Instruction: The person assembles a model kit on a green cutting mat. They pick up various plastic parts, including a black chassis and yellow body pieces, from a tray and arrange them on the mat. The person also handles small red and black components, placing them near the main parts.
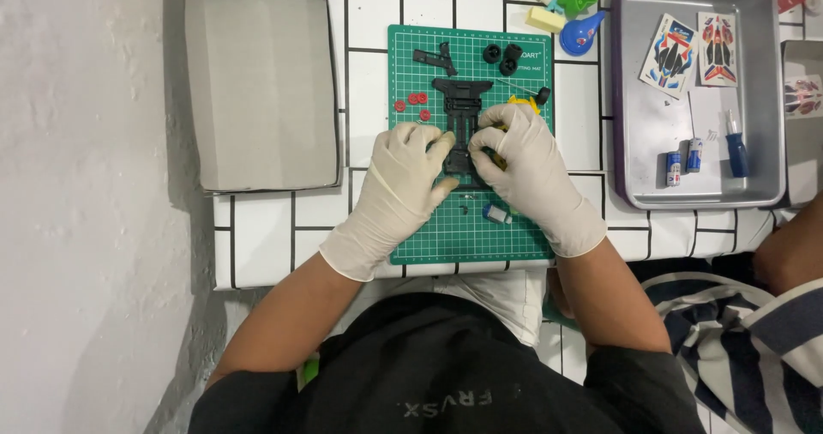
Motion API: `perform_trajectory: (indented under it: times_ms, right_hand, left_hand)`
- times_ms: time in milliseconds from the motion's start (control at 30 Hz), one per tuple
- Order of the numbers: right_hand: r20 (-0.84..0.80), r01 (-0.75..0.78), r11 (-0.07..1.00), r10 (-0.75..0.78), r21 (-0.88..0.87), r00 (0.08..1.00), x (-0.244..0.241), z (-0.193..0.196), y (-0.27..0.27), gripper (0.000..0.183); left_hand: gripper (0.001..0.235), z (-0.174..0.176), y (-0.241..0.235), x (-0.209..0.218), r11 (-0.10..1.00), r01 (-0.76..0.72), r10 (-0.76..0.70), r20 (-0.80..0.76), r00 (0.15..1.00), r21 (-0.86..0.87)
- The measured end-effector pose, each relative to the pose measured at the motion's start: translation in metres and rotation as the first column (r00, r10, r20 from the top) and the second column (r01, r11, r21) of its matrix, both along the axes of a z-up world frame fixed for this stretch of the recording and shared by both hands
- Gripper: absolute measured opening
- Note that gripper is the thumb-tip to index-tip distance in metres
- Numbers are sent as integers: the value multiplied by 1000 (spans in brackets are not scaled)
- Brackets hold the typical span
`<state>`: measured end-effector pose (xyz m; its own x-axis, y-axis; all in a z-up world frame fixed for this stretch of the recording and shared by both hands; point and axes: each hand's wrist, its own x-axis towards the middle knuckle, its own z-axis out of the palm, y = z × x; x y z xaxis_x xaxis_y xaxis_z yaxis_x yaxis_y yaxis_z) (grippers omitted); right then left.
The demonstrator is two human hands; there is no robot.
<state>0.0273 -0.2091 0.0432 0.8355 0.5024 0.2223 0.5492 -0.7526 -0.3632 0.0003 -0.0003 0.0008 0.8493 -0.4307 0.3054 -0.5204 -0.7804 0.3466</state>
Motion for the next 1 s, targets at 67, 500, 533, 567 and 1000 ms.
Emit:
perform_trajectory:
  times_ms: [67,500,533,567,1000]
  right_hand:
    - [20,7,1000,-7,-11,1000,-1,-5,0,7]
    - [-55,-19,989,11,-147,998,-4,18,5,4]
    - [-54,-18,989,11,-147,998,-2,19,7,4]
    - [-71,-17,989,7,-146,997,-1,20,8,5]
    - [-42,25,951,-40,-307,998,0,19,8,19]
  left_hand:
    - [53,-2,-1,0,1000,-3,3,-11,1000,-1]
    - [49,2,0,-1,1000,-1,0,-41,999,-17]
    - [49,2,0,-1,1000,0,-1,-41,999,-17]
    - [48,2,0,-1,1000,1,-2,-49,999,-22]
    - [44,6,-3,-2,997,-6,3,-36,999,-81]
